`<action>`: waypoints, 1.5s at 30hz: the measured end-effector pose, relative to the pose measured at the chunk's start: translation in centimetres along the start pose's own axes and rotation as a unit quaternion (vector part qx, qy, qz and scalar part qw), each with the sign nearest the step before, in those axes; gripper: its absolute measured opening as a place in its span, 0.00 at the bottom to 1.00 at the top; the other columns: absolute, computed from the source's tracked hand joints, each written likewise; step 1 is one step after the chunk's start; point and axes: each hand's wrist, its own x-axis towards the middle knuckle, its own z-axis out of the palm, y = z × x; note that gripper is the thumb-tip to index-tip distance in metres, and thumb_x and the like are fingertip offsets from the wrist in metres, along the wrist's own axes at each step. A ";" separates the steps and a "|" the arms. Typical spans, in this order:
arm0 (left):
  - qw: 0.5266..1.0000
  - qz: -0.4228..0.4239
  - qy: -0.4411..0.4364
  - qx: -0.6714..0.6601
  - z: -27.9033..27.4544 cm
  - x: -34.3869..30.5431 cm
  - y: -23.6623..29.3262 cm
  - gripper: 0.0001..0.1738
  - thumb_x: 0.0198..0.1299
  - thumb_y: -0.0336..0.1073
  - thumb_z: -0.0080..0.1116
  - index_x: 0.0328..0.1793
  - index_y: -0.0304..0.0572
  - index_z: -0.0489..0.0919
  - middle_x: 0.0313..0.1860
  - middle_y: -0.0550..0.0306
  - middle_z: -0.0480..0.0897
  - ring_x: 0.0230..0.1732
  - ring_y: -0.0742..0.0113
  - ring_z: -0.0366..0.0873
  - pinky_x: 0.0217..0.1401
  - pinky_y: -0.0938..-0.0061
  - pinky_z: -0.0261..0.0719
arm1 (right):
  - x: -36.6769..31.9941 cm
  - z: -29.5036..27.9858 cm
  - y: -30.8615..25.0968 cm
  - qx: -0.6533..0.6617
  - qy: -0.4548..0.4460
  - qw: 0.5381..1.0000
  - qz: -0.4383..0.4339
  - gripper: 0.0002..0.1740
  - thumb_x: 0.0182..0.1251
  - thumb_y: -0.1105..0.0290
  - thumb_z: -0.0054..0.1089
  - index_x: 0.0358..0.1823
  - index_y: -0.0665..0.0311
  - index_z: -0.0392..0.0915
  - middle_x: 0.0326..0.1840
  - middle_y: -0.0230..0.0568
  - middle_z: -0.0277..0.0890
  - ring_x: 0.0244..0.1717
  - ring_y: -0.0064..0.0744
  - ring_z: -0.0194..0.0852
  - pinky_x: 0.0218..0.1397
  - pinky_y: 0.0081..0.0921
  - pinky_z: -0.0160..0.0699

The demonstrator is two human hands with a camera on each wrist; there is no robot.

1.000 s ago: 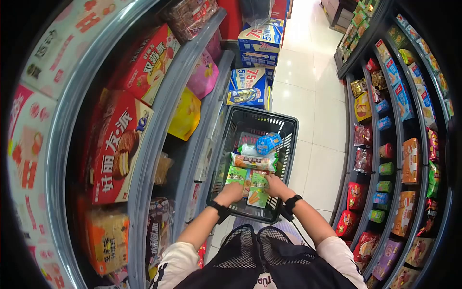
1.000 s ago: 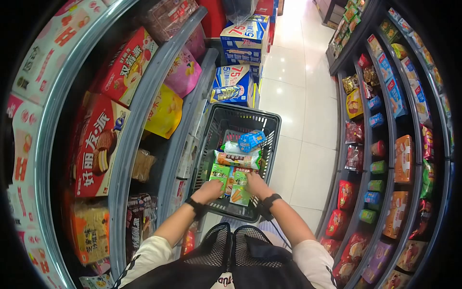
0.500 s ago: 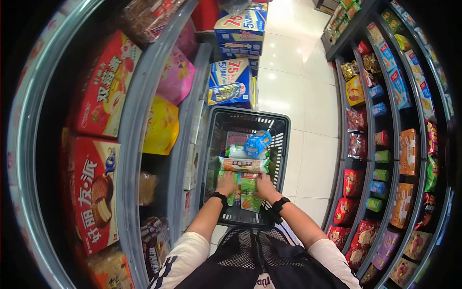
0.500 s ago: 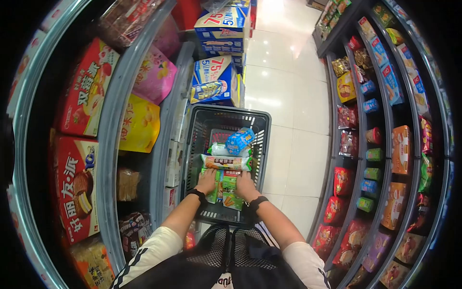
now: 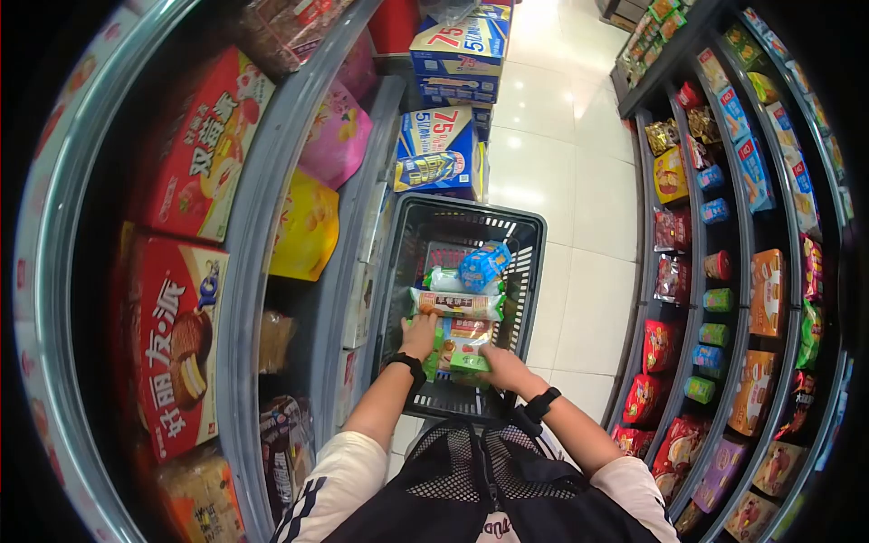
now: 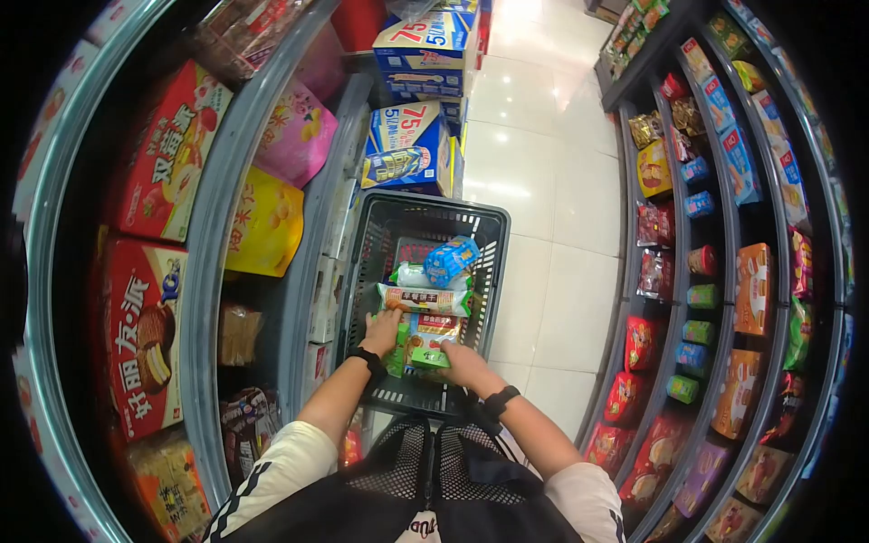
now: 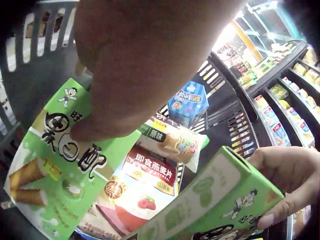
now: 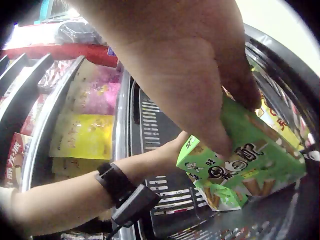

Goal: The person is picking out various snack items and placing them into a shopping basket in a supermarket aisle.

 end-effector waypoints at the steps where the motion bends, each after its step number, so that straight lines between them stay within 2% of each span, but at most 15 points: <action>1: 1.000 0.002 0.019 0.017 -0.2 -0.5 0.1 0.14 0.59 0.29 0.51 0.52 0.48 0.71 0.54 0.55 0.77 0.62 0.56 0.69 0.67 0.41 0.57 | -0.6 -0.4 -0.4 -0.001 -0.002 1.000 -0.004 0.25 0.53 0.65 0.66 0.50 0.65 0.67 0.44 0.55 0.77 0.47 0.55 0.76 0.50 0.45 0.75; 3: 0.998 -0.010 0.045 0.033 -1.1 -1.7 0.4 0.13 0.58 0.29 0.52 0.50 0.47 0.75 0.53 0.56 0.78 0.60 0.57 0.71 0.66 0.42 0.59 | -1.5 -1.3 -1.1 -0.011 0.033 0.999 -0.008 0.24 0.54 0.65 0.66 0.48 0.67 0.68 0.43 0.57 0.76 0.47 0.57 0.74 0.50 0.44 0.72; 5: 0.997 -0.033 -0.022 0.068 -2.5 -3.2 0.9 0.10 0.56 0.31 0.53 0.42 0.48 0.82 0.47 0.57 0.80 0.56 0.58 0.74 0.63 0.47 0.62 | -2.5 -2.0 -1.6 -0.017 0.049 0.998 -0.039 0.23 0.54 0.64 0.66 0.47 0.67 0.67 0.42 0.57 0.76 0.47 0.57 0.74 0.49 0.44 0.72; 11: 0.987 -0.069 0.138 0.032 -4.8 -12.1 2.6 0.12 0.45 0.37 0.67 0.38 0.44 0.84 0.41 0.51 0.80 0.48 0.53 0.78 0.47 0.62 0.77 | -6.4 -4.8 -3.4 -0.003 0.090 0.994 -0.060 0.25 0.53 0.62 0.66 0.49 0.65 0.68 0.43 0.56 0.76 0.46 0.57 0.75 0.48 0.44 0.73; 14: 0.932 -0.117 0.280 -0.200 -6.4 -18.2 4.7 0.21 0.42 0.41 0.72 0.41 0.39 0.83 0.38 0.44 0.78 0.43 0.47 0.77 0.48 0.61 0.76 | -9.2 -6.5 -4.6 0.020 0.116 0.989 -0.094 0.25 0.54 0.62 0.67 0.49 0.66 0.69 0.41 0.56 0.76 0.44 0.56 0.76 0.46 0.42 0.74; 17: 0.854 -0.154 0.404 -0.288 -5.9 -26.7 8.6 0.23 0.43 0.40 0.72 0.45 0.38 0.82 0.37 0.45 0.78 0.42 0.48 0.77 0.47 0.61 0.75 | -14.1 -7.9 -4.0 0.042 0.158 0.974 -0.156 0.24 0.56 0.62 0.67 0.48 0.67 0.69 0.40 0.55 0.77 0.42 0.54 0.77 0.43 0.39 0.74; 21: 0.804 -0.153 0.473 -0.325 -3.8 -32.5 12.2 0.24 0.45 0.38 0.71 0.49 0.34 0.80 0.40 0.45 0.77 0.44 0.51 0.76 0.48 0.64 0.75 | -17.8 -8.4 -2.2 0.107 0.178 0.965 -0.161 0.20 0.58 0.64 0.67 0.46 0.67 0.70 0.37 0.50 0.76 0.37 0.42 0.77 0.41 0.33 0.74; 25: 0.806 -0.168 0.487 -0.290 -0.2 -39.7 16.0 0.25 0.48 0.39 0.70 0.52 0.34 0.79 0.42 0.46 0.78 0.45 0.50 0.77 0.48 0.65 0.76 | -21.0 -7.1 0.3 0.102 0.157 0.959 -0.211 0.18 0.60 0.70 0.64 0.48 0.68 0.70 0.37 0.43 0.75 0.37 0.28 0.74 0.41 0.26 0.73; 27: 0.801 -0.194 0.475 -0.308 0.6 -43.1 19.5 0.24 0.50 0.41 0.69 0.51 0.35 0.79 0.44 0.45 0.80 0.45 0.48 0.79 0.47 0.64 0.77 | -23.5 -6.7 0.4 0.243 0.088 0.948 -0.186 0.14 0.63 0.70 0.62 0.46 0.68 0.70 0.35 0.34 0.72 0.37 0.22 0.67 0.40 0.22 0.69; 29: 0.764 -0.266 0.512 -0.289 3.5 -49.2 20.5 0.24 0.52 0.45 0.67 0.50 0.37 0.80 0.45 0.43 0.82 0.44 0.46 0.80 0.46 0.63 0.78 | -25.0 -4.4 -2.0 0.237 0.022 0.945 -0.223 0.14 0.63 0.70 0.61 0.45 0.68 0.70 0.35 0.33 0.72 0.37 0.21 0.66 0.40 0.21 0.69; 32: 0.764 -0.329 0.445 -0.332 6.2 -52.4 23.9 0.25 0.55 0.50 0.63 0.52 0.39 0.79 0.45 0.44 0.82 0.44 0.45 0.80 0.45 0.62 0.78 | -24.9 -3.2 -1.5 0.207 -0.016 0.949 -0.235 0.14 0.63 0.72 0.61 0.47 0.68 0.70 0.36 0.35 0.72 0.38 0.21 0.68 0.41 0.21 0.70; 37: 0.684 -0.414 0.525 -0.291 13.9 -60.5 28.7 0.24 0.53 0.47 0.66 0.51 0.40 0.79 0.42 0.46 0.82 0.41 0.47 0.81 0.42 0.63 0.78 | -27.0 1.6 -7.2 0.140 -0.068 0.936 -0.316 0.13 0.62 0.72 0.62 0.45 0.68 0.70 0.33 0.33 0.72 0.34 0.19 0.67 0.36 0.19 0.68; 41: 0.617 -0.474 0.547 -0.308 19.8 -67.6 32.5 0.23 0.55 0.48 0.65 0.51 0.40 0.80 0.41 0.47 0.82 0.41 0.47 0.80 0.43 0.63 0.78 | -28.1 9.2 -8.9 0.089 -0.083 0.886 -0.447 0.14 0.60 0.74 0.63 0.44 0.68 0.70 0.34 0.34 0.73 0.34 0.20 0.68 0.37 0.20 0.70; 42: 0.587 -0.493 0.549 -0.333 22.0 -70.6 34.6 0.23 0.55 0.50 0.63 0.51 0.42 0.80 0.41 0.47 0.82 0.41 0.47 0.80 0.42 0.62 0.78 | -33.6 11.2 -13.3 0.139 -0.174 0.886 -0.407 0.14 0.60 0.74 0.63 0.45 0.68 0.70 0.35 0.35 0.73 0.35 0.19 0.68 0.37 0.19 0.69; 45: 0.524 -0.530 0.582 -0.327 27.9 -76.2 37.7 0.23 0.55 0.51 0.62 0.50 0.44 0.80 0.40 0.49 0.82 0.39 0.48 0.80 0.41 0.62 0.78 | -37.9 18.4 -15.7 0.062 -0.229 0.857 -0.457 0.13 0.60 0.74 0.64 0.43 0.67 0.71 0.32 0.34 0.74 0.32 0.18 0.68 0.35 0.19 0.69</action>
